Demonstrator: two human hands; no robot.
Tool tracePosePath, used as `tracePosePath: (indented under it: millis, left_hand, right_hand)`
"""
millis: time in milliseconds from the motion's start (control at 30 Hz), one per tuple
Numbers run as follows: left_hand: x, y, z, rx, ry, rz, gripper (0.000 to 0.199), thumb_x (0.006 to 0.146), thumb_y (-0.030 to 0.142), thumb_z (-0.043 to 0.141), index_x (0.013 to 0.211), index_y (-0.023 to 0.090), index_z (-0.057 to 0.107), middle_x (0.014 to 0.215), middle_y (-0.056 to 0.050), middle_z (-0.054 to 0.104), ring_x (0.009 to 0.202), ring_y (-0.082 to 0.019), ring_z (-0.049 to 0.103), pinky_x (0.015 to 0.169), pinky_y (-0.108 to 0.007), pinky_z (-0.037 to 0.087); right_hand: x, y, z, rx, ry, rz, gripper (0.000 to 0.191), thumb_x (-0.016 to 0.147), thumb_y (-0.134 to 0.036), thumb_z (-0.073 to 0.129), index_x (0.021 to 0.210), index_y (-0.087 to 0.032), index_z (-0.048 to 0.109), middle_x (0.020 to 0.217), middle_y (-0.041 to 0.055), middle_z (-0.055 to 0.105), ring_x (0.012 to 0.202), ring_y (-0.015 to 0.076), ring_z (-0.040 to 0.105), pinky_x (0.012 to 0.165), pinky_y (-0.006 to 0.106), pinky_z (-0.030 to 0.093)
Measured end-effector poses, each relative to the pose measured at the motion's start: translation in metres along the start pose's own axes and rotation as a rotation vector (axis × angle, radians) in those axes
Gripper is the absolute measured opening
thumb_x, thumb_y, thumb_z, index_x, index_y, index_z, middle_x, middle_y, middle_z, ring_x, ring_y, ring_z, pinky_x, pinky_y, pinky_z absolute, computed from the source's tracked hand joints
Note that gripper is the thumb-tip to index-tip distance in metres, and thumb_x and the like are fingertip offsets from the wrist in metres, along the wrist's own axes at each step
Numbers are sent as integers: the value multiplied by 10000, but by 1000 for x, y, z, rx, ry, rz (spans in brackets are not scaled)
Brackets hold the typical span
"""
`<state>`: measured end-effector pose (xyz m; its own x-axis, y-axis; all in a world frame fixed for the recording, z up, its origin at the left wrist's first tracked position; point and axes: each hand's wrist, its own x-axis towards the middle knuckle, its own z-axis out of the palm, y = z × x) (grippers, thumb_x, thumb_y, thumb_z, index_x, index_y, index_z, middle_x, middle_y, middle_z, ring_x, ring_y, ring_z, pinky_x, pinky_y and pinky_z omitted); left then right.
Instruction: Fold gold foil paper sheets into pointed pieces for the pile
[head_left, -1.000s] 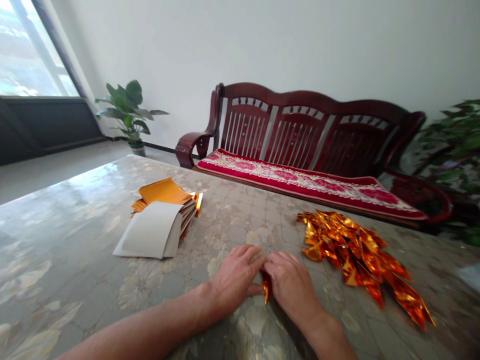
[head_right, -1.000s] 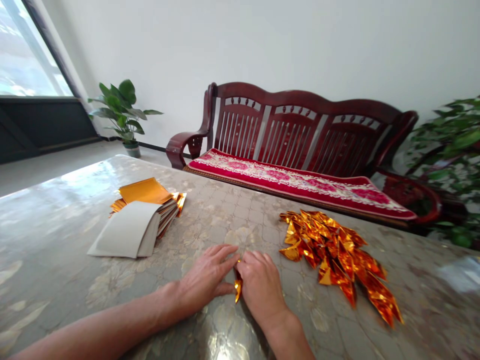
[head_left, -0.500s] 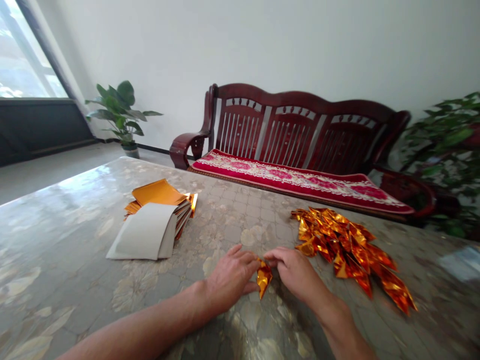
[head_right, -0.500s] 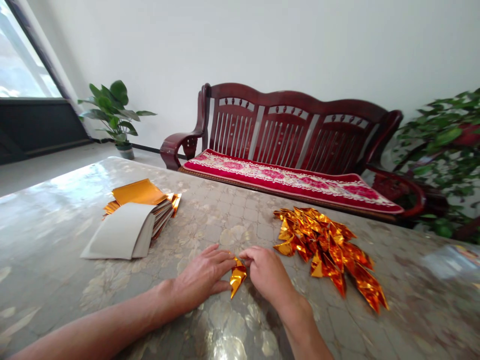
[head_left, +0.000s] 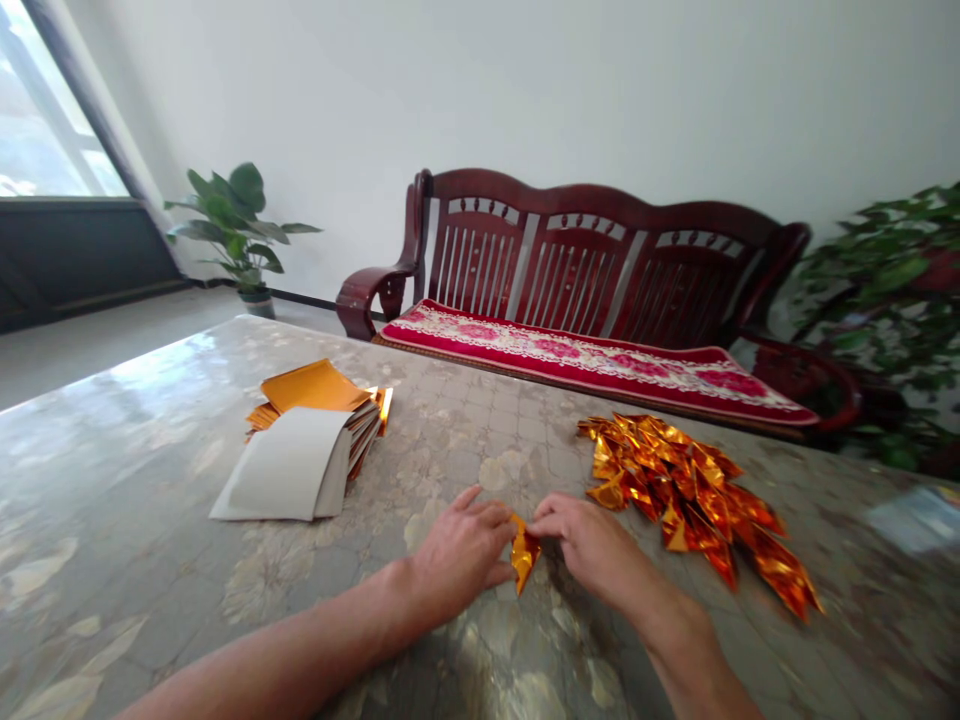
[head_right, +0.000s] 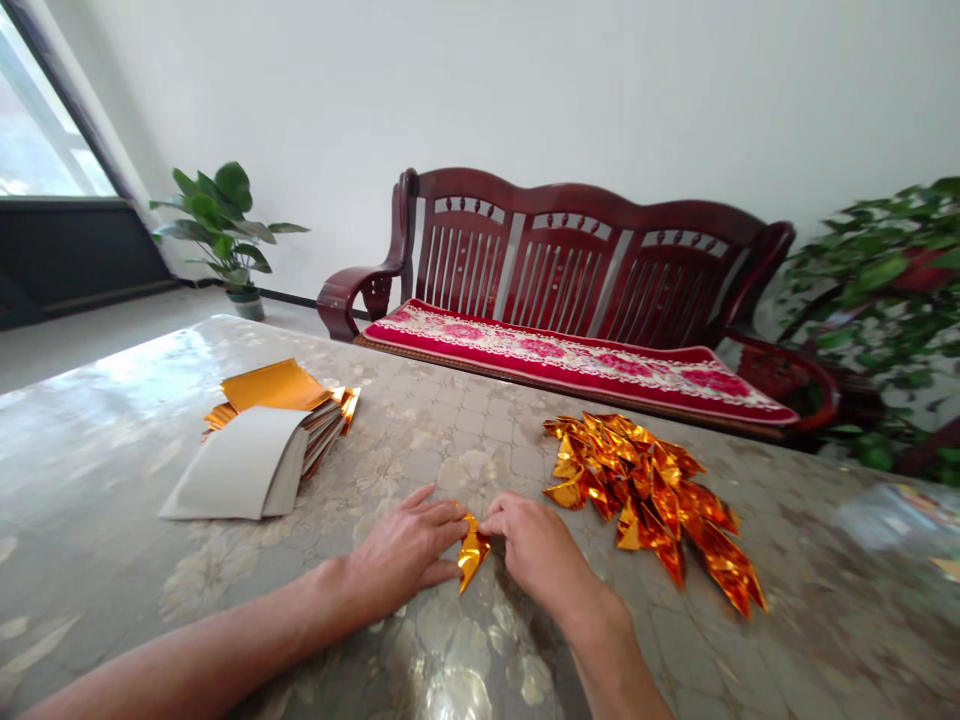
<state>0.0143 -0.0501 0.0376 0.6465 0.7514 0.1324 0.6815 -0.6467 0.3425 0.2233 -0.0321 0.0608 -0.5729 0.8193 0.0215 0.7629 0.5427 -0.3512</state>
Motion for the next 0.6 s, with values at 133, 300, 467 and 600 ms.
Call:
tracePosePath:
  millis: [133, 300, 467, 600]
  left_hand:
    - [1, 0, -1, 10, 1, 23, 276, 896, 416, 623, 1107, 241, 650, 1135, -42, 686, 1152, -211, 602, 1145, -429, 279]
    - [1, -2, 2, 20, 7, 26, 289, 894, 438, 618, 1103, 242, 657, 1153, -42, 687, 1180, -212, 590, 1150, -428, 277]
    - [0, -4, 5, 12, 15, 23, 277, 900, 430, 610, 1099, 246, 667, 1153, -45, 693, 1181, -214, 593, 1148, -428, 279]
    - [0, -3, 3, -11, 25, 7, 272, 877, 435, 643, 1084, 261, 672, 1159, -18, 693, 1156, -197, 602, 1152, -424, 261]
  right_hand:
    - [-1, -2, 1, -65, 3, 2, 394, 754, -25, 441, 797, -253, 759, 808, 21, 643, 757, 148, 590, 667, 235, 371]
    - [-1, 3, 2, -15, 6, 35, 340, 752, -27, 444, 746, -215, 727, 759, 24, 647, 744, 154, 597, 650, 237, 362]
    - [-6, 19, -3, 46, 5, 140, 286, 697, -25, 468, 682, -193, 699, 718, 18, 681, 704, 153, 613, 631, 234, 387]
    - [-4, 18, -5, 99, 46, 112, 395, 718, -17, 448, 825, -231, 762, 871, 21, 716, 836, 157, 640, 760, 255, 430]
